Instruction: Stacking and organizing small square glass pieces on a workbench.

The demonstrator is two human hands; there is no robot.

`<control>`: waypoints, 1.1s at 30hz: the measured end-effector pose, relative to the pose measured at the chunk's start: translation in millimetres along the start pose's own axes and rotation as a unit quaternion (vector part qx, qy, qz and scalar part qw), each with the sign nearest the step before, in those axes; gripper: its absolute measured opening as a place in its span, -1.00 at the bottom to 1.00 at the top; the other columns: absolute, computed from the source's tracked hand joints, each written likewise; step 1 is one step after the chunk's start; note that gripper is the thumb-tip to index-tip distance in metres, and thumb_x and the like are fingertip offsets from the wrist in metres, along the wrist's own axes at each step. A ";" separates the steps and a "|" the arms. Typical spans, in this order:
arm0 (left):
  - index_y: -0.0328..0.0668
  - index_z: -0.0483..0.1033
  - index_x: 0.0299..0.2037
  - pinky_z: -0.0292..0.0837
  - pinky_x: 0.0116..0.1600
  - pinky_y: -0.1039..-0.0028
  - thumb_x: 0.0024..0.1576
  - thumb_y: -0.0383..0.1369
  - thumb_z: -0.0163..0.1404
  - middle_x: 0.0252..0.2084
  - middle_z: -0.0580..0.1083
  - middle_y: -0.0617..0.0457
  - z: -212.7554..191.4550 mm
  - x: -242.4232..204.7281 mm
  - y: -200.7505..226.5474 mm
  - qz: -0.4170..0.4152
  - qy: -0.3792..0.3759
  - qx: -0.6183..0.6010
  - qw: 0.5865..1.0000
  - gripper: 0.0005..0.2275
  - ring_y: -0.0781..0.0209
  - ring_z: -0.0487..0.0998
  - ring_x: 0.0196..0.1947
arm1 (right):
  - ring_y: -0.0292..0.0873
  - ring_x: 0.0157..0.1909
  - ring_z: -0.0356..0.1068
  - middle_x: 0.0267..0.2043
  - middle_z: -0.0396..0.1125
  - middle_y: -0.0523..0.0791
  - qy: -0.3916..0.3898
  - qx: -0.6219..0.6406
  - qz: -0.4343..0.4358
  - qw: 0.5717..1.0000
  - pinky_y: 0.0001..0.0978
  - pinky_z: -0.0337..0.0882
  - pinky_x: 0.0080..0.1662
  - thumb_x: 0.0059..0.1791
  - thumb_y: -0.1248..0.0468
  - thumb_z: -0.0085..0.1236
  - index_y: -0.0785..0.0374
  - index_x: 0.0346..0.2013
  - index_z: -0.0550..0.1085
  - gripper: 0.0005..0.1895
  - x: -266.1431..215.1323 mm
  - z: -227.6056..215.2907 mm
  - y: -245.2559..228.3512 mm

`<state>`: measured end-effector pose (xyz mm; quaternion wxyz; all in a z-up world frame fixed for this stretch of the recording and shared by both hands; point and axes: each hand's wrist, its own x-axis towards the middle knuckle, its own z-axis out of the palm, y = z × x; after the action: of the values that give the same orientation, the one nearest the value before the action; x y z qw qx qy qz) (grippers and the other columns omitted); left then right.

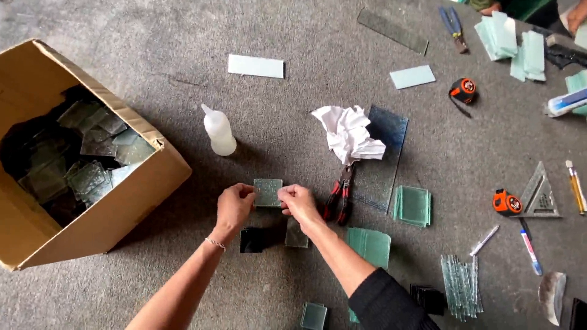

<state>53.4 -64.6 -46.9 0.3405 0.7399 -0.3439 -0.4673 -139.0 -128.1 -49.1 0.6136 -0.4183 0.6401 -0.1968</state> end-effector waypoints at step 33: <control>-0.53 0.44 0.42 0.50 0.29 -0.18 0.40 -0.43 -0.19 0.11 0.50 -0.41 24.6 2.8 -20.8 0.051 0.010 0.040 0.998 -0.57 -0.45 0.58 0.20 | 0.07 0.18 0.55 0.39 0.29 0.17 -0.008 -0.180 -0.131 0.975 -0.13 0.61 0.15 0.07 0.24 0.15 0.38 0.49 0.38 -0.32 -19.6 13.1 23.3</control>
<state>35.5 -60.3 -73.5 0.3371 0.7395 -0.3958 -0.4276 -135.3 -96.1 -57.0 0.5027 -0.6035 0.5997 -0.1532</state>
